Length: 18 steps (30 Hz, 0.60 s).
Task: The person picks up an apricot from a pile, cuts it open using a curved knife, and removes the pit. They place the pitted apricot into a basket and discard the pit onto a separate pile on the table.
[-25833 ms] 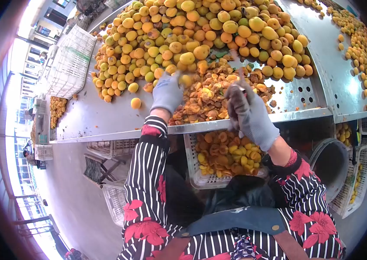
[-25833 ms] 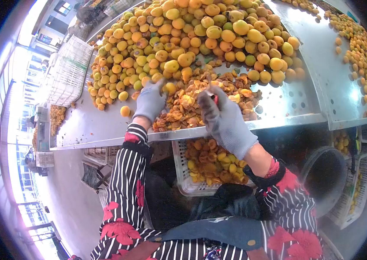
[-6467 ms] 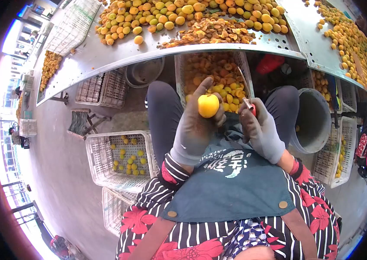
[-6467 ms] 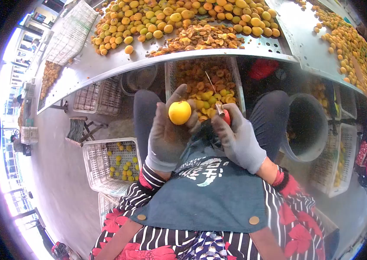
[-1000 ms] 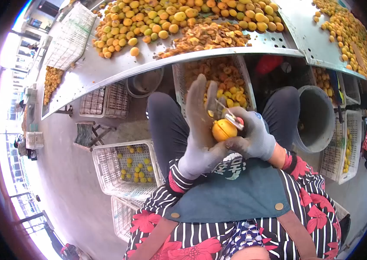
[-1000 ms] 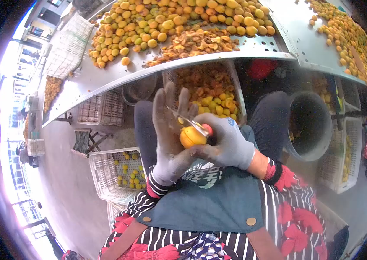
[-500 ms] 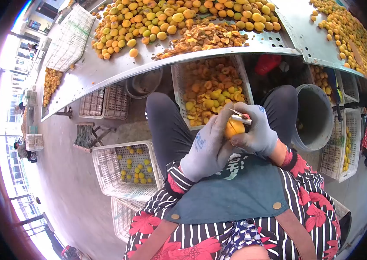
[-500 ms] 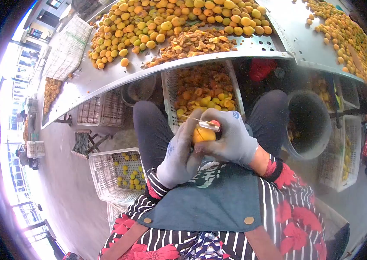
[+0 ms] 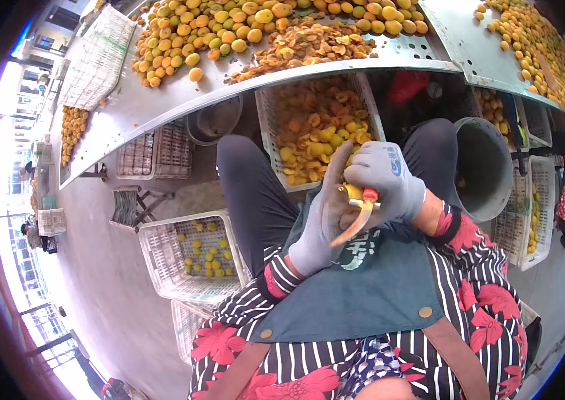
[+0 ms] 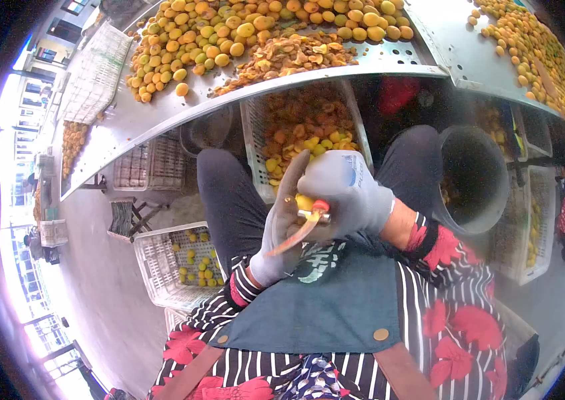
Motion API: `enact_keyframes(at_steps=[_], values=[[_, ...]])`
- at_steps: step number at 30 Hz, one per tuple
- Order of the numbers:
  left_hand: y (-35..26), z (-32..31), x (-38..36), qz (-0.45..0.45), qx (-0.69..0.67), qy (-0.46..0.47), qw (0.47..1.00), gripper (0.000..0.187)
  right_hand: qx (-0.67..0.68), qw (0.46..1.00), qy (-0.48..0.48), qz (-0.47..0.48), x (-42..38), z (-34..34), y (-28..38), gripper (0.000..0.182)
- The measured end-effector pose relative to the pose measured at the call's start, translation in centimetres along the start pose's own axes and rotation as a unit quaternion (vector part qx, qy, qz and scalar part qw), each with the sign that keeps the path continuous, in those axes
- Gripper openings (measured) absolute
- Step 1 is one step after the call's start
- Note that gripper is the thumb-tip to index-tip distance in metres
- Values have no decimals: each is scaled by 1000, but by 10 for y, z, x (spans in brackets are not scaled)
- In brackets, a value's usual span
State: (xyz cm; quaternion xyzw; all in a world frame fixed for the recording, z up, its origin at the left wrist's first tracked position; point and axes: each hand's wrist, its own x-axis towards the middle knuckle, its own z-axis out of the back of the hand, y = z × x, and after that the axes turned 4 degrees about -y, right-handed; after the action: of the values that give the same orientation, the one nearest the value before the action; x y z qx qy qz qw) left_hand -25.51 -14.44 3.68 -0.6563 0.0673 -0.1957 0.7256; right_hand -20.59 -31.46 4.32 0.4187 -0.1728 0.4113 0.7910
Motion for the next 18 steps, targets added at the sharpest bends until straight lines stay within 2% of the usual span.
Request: enact_keyframes(at_steps=[1, 2, 3, 5, 7, 8, 11, 15, 17, 18], values=[[3, -4, -1, 38, -95, -14, 995, 74, 0, 1000, 1, -4, 1, 3, 0, 48], [5, -6, -1, 76, -189, -30, 979, 68, -30, 999, 41, 7, 4, 8, 2, 44], [6, -6, -1, 78, -190, -29, 978, 68, -60, 995, 80, 20, 6, 11, 3, 41], [6, -1, 1, 54, -14, -40, 998, 63, -65, 994, 83, 22, 3, 8, 1, 39], [10, 2, 6, 24, 27, -36, 999, 63, -42, 998, 41, 25, 0, 3, -1, 38], [12, 2, 6, -7, 68, -31, 997, 63, -41, 998, 42, 25, 0, 3, -2, 38], [8, 4, 6, -29, 139, -24, 990, 70, -47, 998, 36, 21, 3, 3, -3, 39], [2, 6, 9, 35, 153, -30, 987, 71, -55, 994, 83, 37, 13, 16, -4, 38], [-6, 10, 12, 47, 132, 24, 990, 57, -63, 991, 109, 45, 18, 20, -4, 37], [0, 10, 10, 47, 131, 23, 990, 57, -77, 987, 136, 47, 19, 21, -4, 36]])
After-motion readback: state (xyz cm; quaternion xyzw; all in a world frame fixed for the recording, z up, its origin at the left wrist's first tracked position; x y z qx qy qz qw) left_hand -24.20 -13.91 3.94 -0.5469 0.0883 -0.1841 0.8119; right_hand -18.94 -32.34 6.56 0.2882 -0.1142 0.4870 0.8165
